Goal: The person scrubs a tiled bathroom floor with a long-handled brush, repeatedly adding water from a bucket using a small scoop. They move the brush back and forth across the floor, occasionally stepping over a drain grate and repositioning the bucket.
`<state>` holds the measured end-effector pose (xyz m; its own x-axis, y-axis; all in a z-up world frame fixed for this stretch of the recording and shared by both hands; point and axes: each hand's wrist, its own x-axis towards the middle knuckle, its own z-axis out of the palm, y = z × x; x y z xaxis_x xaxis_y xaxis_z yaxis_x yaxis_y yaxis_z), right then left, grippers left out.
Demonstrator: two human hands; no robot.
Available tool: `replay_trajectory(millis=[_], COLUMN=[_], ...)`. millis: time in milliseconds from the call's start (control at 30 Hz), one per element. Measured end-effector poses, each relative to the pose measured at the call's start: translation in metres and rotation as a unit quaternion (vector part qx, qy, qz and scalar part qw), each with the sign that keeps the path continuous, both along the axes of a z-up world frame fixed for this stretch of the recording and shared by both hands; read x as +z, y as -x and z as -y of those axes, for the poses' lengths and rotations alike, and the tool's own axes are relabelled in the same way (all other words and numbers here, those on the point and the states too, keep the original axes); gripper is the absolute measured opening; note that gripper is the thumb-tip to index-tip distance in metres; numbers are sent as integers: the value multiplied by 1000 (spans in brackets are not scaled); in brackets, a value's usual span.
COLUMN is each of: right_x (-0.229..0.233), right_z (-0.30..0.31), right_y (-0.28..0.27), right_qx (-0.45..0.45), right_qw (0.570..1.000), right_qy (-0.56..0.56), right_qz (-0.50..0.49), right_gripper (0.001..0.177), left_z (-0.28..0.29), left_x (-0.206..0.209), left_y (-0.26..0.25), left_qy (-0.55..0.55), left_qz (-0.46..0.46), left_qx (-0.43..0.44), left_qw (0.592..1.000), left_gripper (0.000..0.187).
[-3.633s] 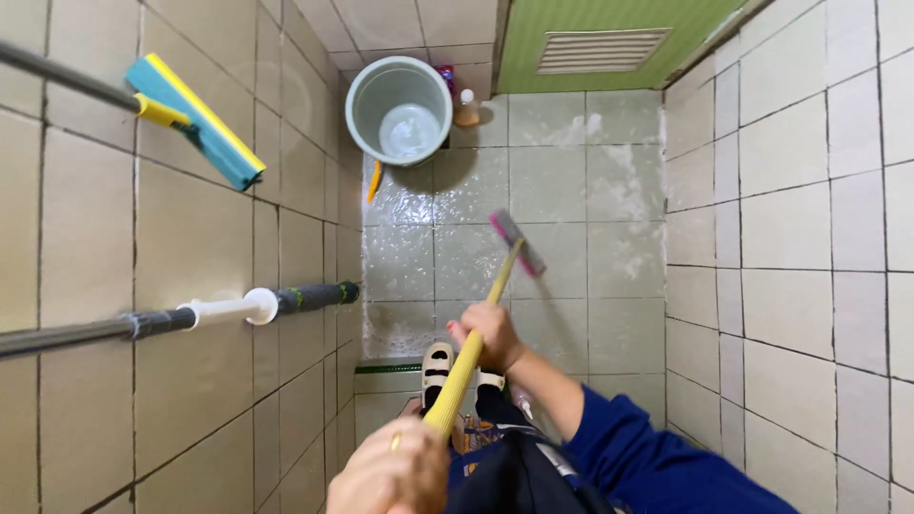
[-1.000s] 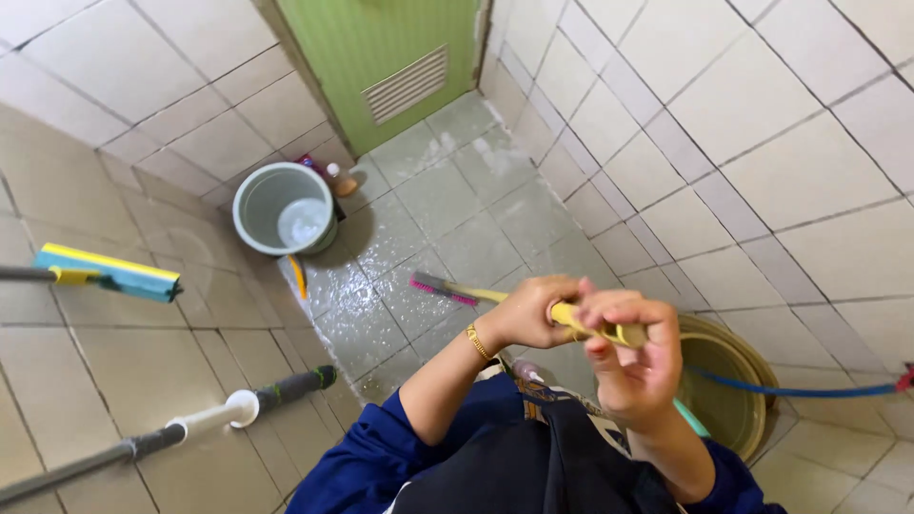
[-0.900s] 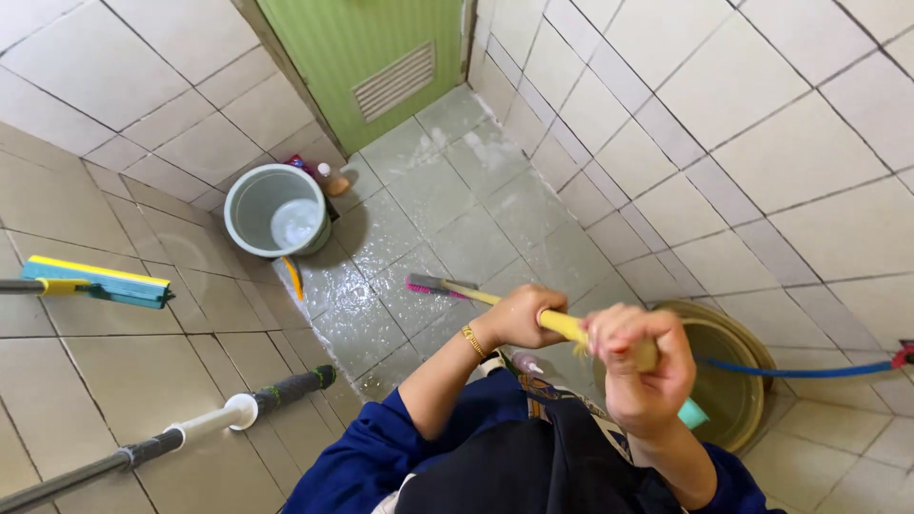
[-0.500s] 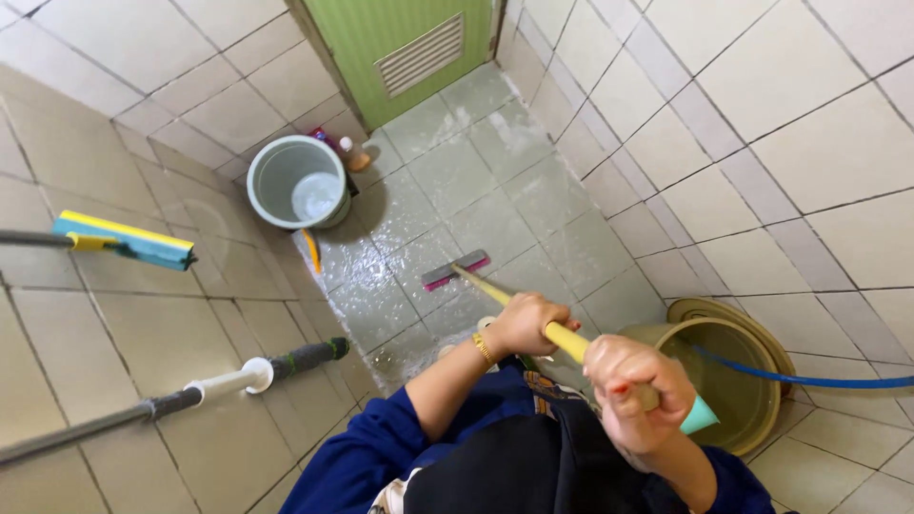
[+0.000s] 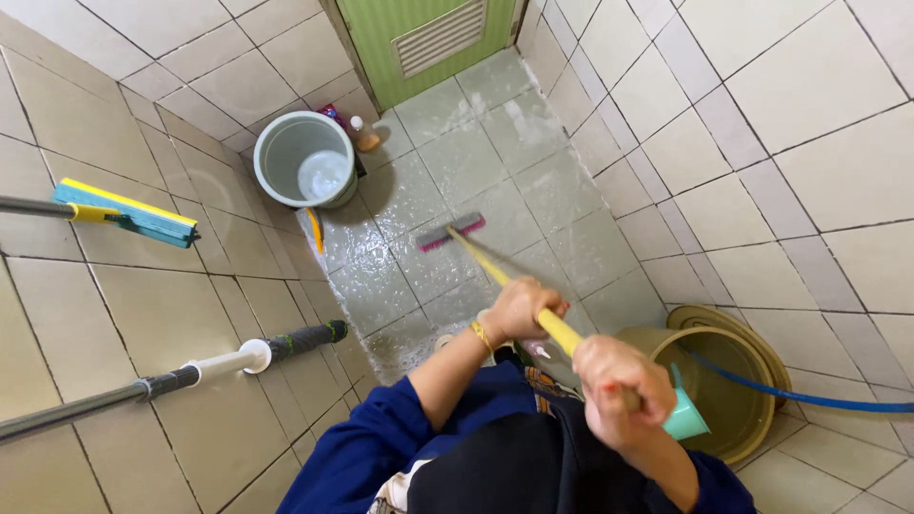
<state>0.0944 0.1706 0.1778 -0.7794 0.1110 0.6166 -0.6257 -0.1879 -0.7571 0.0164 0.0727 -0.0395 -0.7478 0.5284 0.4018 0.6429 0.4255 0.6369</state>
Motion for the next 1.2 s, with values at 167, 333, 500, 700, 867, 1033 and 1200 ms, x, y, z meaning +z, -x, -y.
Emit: replay_trajectory(millis=[167, 333, 500, 700, 867, 1033, 1200], right_x=[-41, -52, -2, -1, -40, -10, 23], right_z=[7, -4, -2, 16, 9, -15, -25], right_y=[47, 65, 38, 13, 49, 57, 18], right_qx=[-82, -65, -72, -6, -6, -37, 13], right_qw=[989, 992, 994, 1000, 998, 999, 999], right_qy=[50, 51, 17, -11, 51, 5, -10], right_qz=[-110, -90, -84, 6, -44, 4, 34], right_gripper=[35, 39, 36, 11, 6, 22, 8], left_z=[-5, -7, -17, 16, 7, -17, -24], left_x=[-32, -25, 3, 17, 2, 26, 45], left_y=[48, 64, 22, 9, 45, 55, -1], left_qy=[-48, 17, -26, -27, -4, -4, -24], left_qz=[36, 145, 170, 72, 96, 121, 134], left_qx=[39, 75, 51, 36, 68, 73, 55], left_qw=[997, 986, 984, 996, 993, 990, 989], left_gripper=[33, 39, 33, 29, 31, 25, 28])
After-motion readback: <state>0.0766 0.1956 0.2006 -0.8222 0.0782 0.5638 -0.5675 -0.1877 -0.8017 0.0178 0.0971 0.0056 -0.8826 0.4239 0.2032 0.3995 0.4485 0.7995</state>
